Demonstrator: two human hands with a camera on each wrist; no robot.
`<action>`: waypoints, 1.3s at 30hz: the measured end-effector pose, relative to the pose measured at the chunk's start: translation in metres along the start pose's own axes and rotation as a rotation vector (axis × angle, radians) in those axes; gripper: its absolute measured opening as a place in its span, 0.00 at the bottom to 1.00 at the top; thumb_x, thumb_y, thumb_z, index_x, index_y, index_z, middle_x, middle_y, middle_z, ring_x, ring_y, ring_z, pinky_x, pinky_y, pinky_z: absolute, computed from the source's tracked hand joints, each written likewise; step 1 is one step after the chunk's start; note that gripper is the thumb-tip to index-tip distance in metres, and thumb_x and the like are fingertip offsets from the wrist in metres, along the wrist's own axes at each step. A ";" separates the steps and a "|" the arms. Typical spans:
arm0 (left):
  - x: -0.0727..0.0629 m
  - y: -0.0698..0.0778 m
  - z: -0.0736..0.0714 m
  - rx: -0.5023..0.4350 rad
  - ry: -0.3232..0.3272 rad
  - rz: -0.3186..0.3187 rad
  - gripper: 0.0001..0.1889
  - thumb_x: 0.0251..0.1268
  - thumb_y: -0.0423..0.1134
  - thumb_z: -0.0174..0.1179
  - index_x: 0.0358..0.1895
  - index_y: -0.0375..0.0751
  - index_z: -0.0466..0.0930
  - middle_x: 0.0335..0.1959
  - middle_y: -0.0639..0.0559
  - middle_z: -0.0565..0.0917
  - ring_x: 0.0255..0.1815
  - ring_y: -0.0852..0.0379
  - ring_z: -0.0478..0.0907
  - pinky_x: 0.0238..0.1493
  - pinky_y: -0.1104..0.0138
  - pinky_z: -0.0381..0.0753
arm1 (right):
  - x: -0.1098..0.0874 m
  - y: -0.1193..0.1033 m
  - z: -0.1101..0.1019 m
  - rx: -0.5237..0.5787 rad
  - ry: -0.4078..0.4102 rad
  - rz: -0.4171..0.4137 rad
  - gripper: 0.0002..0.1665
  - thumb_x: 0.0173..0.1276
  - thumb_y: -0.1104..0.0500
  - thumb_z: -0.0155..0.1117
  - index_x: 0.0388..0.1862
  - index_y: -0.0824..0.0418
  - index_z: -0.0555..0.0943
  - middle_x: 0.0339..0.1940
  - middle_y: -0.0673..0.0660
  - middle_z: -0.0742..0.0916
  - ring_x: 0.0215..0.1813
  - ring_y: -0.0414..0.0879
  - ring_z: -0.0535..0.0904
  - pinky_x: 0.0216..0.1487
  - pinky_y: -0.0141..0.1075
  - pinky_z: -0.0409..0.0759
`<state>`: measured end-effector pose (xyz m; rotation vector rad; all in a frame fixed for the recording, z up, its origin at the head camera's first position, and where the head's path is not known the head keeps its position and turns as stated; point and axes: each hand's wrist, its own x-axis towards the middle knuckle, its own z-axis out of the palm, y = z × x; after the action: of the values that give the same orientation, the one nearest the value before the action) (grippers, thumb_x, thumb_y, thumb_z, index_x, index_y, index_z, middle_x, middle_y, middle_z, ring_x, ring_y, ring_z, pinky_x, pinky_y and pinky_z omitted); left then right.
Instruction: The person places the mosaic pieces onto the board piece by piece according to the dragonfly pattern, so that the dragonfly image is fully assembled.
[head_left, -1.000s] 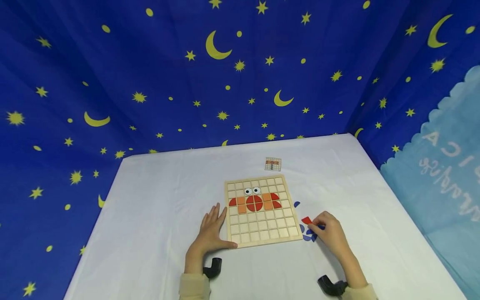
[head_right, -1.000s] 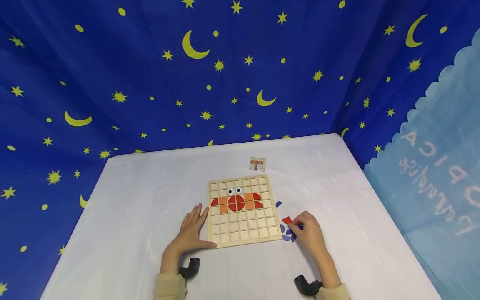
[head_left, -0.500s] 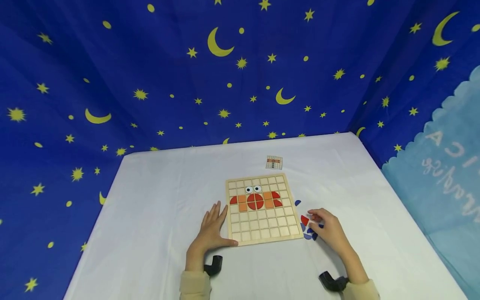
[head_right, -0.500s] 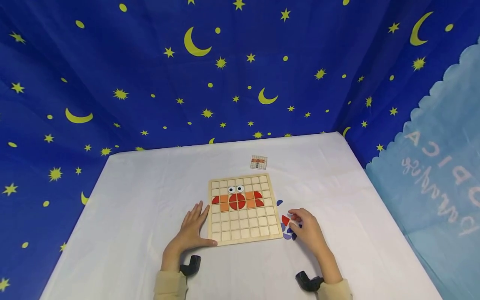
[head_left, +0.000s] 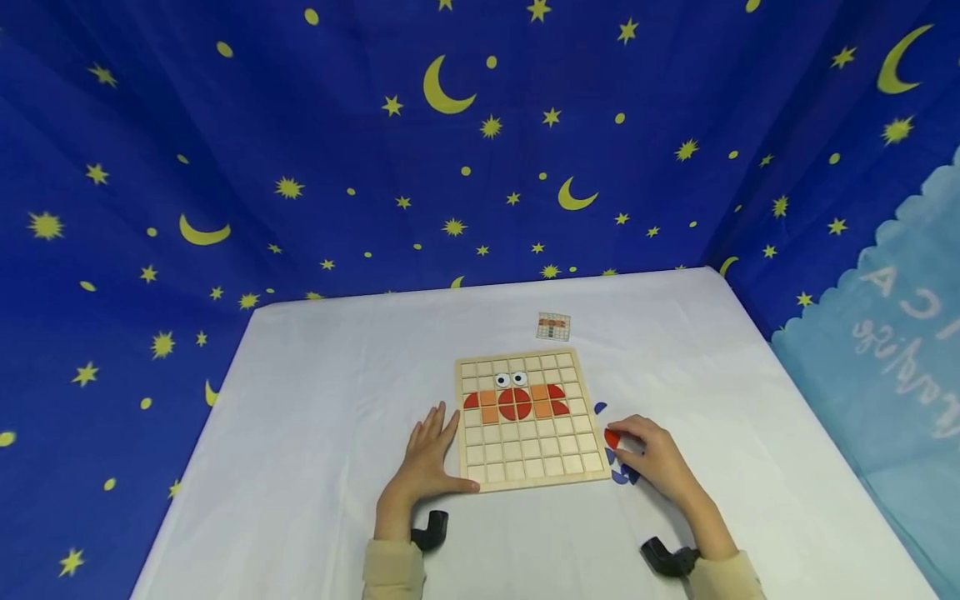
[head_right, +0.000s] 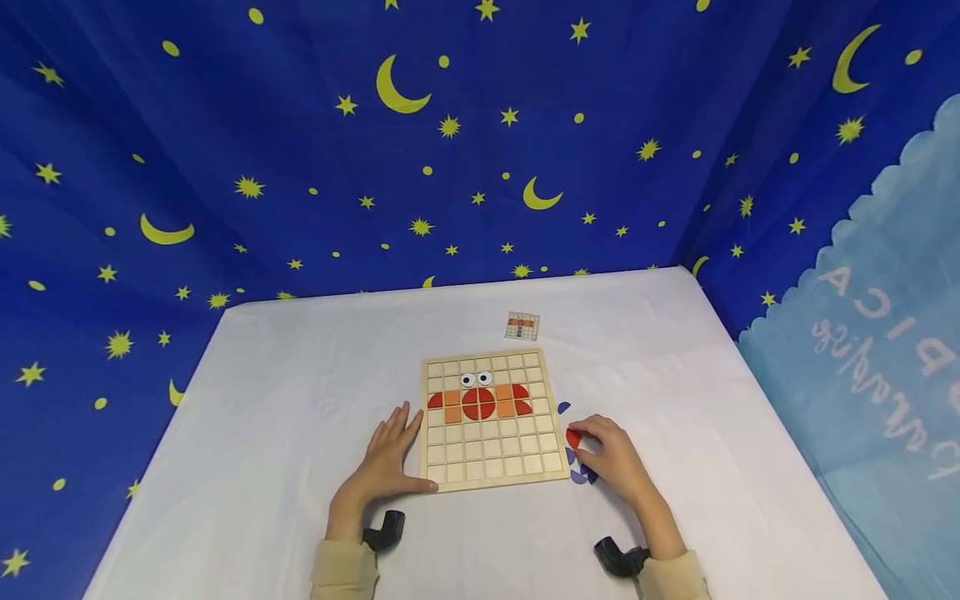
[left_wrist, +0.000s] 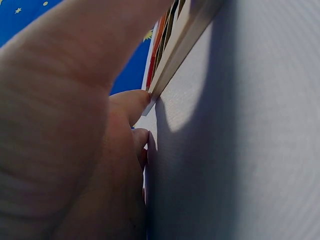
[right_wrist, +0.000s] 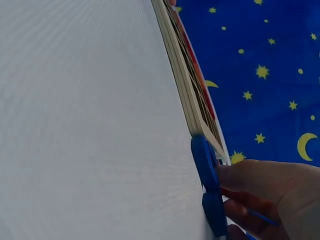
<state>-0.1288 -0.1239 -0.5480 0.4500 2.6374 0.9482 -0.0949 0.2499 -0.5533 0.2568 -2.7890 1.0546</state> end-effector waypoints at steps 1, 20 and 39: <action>0.000 0.000 0.000 0.002 0.001 -0.002 0.65 0.30 0.59 0.77 0.76 0.41 0.48 0.79 0.40 0.41 0.80 0.41 0.36 0.77 0.45 0.35 | 0.001 -0.001 0.001 -0.007 0.011 0.010 0.21 0.50 0.71 0.72 0.46 0.64 0.83 0.39 0.52 0.86 0.43 0.48 0.81 0.46 0.41 0.83; -0.003 -0.002 0.002 -0.014 0.012 -0.017 0.65 0.30 0.58 0.78 0.76 0.41 0.48 0.79 0.40 0.41 0.80 0.41 0.36 0.78 0.46 0.35 | 0.014 0.007 0.004 0.021 0.046 0.018 0.24 0.49 0.67 0.75 0.48 0.64 0.82 0.40 0.55 0.87 0.36 0.42 0.76 0.37 0.31 0.77; 0.002 0.000 -0.001 -0.016 -0.011 0.008 0.65 0.32 0.57 0.77 0.76 0.41 0.47 0.79 0.40 0.40 0.80 0.42 0.35 0.78 0.46 0.34 | 0.050 -0.061 0.029 0.224 0.021 -0.127 0.22 0.51 0.69 0.73 0.47 0.69 0.81 0.40 0.60 0.87 0.40 0.52 0.84 0.43 0.42 0.85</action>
<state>-0.1313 -0.1240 -0.5478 0.4613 2.6180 0.9655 -0.1330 0.1802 -0.5258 0.4395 -2.5961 1.3286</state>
